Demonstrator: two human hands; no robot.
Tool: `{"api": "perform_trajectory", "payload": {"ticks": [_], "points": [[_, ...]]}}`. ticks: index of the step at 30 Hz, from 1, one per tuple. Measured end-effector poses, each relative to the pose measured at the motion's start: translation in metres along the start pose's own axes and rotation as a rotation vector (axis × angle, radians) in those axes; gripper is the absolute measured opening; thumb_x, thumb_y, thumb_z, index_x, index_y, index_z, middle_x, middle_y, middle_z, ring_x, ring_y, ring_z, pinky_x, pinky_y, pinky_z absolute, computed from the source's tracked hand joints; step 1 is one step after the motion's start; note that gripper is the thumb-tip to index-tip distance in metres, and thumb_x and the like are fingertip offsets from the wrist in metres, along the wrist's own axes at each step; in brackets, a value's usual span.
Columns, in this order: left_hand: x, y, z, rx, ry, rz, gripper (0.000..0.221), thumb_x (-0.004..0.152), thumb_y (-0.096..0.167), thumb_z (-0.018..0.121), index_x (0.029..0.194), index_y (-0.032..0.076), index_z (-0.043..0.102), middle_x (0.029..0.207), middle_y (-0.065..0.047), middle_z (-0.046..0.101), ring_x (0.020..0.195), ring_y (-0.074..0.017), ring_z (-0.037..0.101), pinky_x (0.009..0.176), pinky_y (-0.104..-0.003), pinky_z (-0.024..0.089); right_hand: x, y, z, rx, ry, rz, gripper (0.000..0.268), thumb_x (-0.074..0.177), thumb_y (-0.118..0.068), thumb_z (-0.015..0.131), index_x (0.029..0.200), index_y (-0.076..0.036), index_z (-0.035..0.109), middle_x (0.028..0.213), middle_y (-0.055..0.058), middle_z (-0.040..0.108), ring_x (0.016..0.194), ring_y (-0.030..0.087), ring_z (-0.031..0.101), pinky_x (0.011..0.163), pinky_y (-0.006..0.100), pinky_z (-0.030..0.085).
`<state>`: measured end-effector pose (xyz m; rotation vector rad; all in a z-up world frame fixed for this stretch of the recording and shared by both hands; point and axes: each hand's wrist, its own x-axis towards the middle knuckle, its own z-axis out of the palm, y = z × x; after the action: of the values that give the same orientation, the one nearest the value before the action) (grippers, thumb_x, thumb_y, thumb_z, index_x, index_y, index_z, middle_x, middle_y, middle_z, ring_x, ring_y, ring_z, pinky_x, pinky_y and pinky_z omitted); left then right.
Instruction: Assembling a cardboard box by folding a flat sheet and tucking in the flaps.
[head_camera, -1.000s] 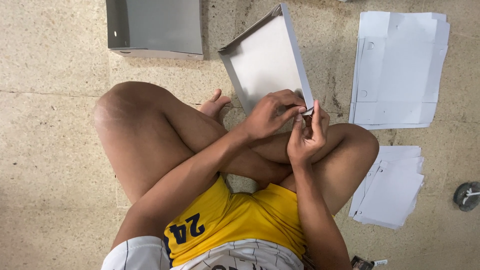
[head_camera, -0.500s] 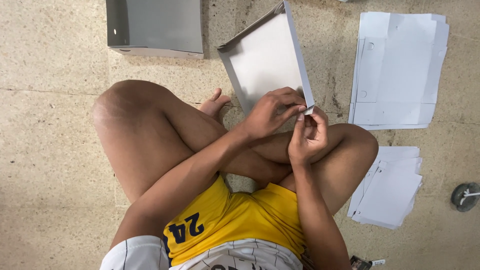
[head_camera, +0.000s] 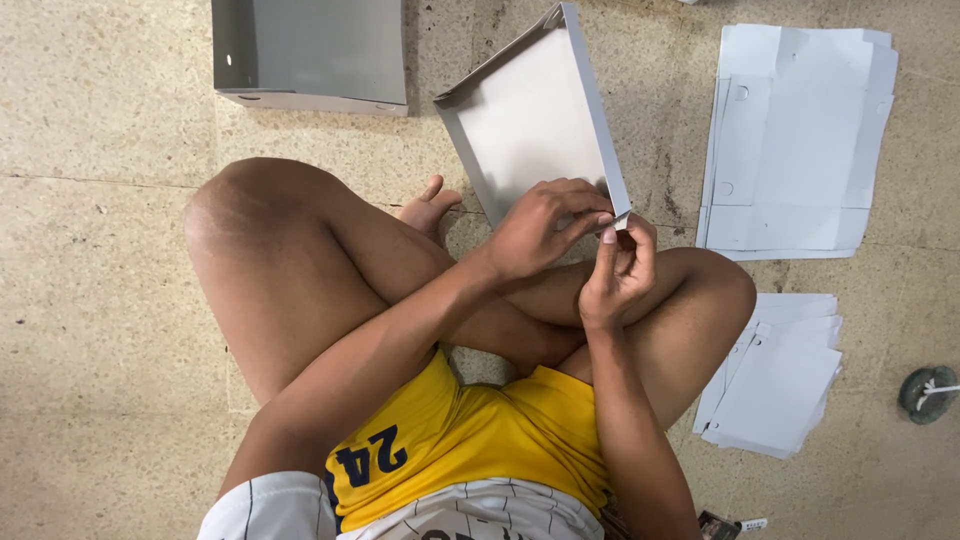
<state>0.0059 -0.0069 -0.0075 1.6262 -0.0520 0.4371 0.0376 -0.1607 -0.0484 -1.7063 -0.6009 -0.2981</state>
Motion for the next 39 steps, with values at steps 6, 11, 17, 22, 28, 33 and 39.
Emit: {"api": "perform_trajectory", "payload": {"ticks": [6,11,17,22,28,33,39], "points": [[-0.003,-0.008,0.003,-0.044,0.025,0.002,0.017,0.099,0.013,0.061,0.105,0.005,0.075,0.093,-0.016,0.069,0.083,-0.0365,0.070,0.074,-0.045,0.055,0.005,-0.012,0.001,-0.058,-0.003,-0.038,0.012,0.099,0.001,0.062,0.106,0.010,0.060,0.103,0.020,0.057,0.093,0.026,0.060,0.075,0.034,0.053],[-0.003,-0.014,0.004,-0.064,0.017,0.010,0.016,0.098,0.013,0.063,0.106,0.003,0.073,0.093,-0.016,0.068,0.085,-0.0367,0.069,0.077,-0.046,0.055,0.007,-0.019,0.001,-0.086,-0.011,-0.105,0.009,0.095,0.010,0.068,0.103,0.013,0.065,0.107,0.026,0.058,0.099,0.034,0.064,0.081,0.040,0.055],[-0.003,-0.006,-0.002,-0.121,-0.020,-0.015,0.016,0.097,0.012,0.065,0.107,0.000,0.069,0.094,-0.020,0.068,0.090,-0.0395,0.071,0.080,-0.046,0.055,-0.002,-0.004,-0.003,-0.003,0.019,-0.025,0.008,0.095,0.010,0.067,0.100,0.011,0.061,0.109,0.026,0.060,0.105,0.036,0.067,0.086,0.039,0.058],[-0.004,-0.008,0.000,-0.139,0.013,-0.022,0.014,0.095,0.010,0.066,0.105,0.000,0.069,0.093,-0.020,0.069,0.088,-0.0391,0.071,0.079,-0.047,0.055,-0.001,-0.005,-0.003,-0.019,0.002,-0.033,0.008,0.095,0.011,0.067,0.099,0.011,0.060,0.107,0.026,0.061,0.105,0.039,0.068,0.085,0.041,0.059],[-0.004,-0.009,0.002,-0.140,0.017,-0.047,0.015,0.095,0.012,0.068,0.105,0.001,0.067,0.092,-0.019,0.068,0.086,-0.0385,0.070,0.077,-0.047,0.054,0.003,-0.010,-0.003,-0.056,-0.013,-0.055,0.008,0.094,0.011,0.068,0.099,0.010,0.062,0.107,0.025,0.061,0.103,0.037,0.067,0.082,0.042,0.060],[-0.004,-0.009,0.004,-0.170,0.043,-0.080,0.013,0.093,0.014,0.070,0.103,0.005,0.068,0.088,-0.014,0.067,0.081,-0.0294,0.067,0.076,-0.042,0.053,0.001,-0.005,-0.003,-0.070,-0.008,-0.088,0.009,0.093,0.012,0.069,0.101,0.011,0.064,0.108,0.025,0.062,0.104,0.035,0.067,0.081,0.041,0.060],[-0.003,-0.009,0.004,-0.204,0.061,-0.107,0.010,0.091,0.015,0.072,0.097,0.007,0.070,0.086,-0.011,0.068,0.079,-0.0271,0.067,0.073,-0.040,0.053,-0.003,0.003,-0.004,-0.099,0.000,-0.031,0.013,0.092,0.011,0.071,0.103,0.008,0.064,0.106,0.023,0.062,0.101,0.031,0.067,0.080,0.040,0.059]]}}
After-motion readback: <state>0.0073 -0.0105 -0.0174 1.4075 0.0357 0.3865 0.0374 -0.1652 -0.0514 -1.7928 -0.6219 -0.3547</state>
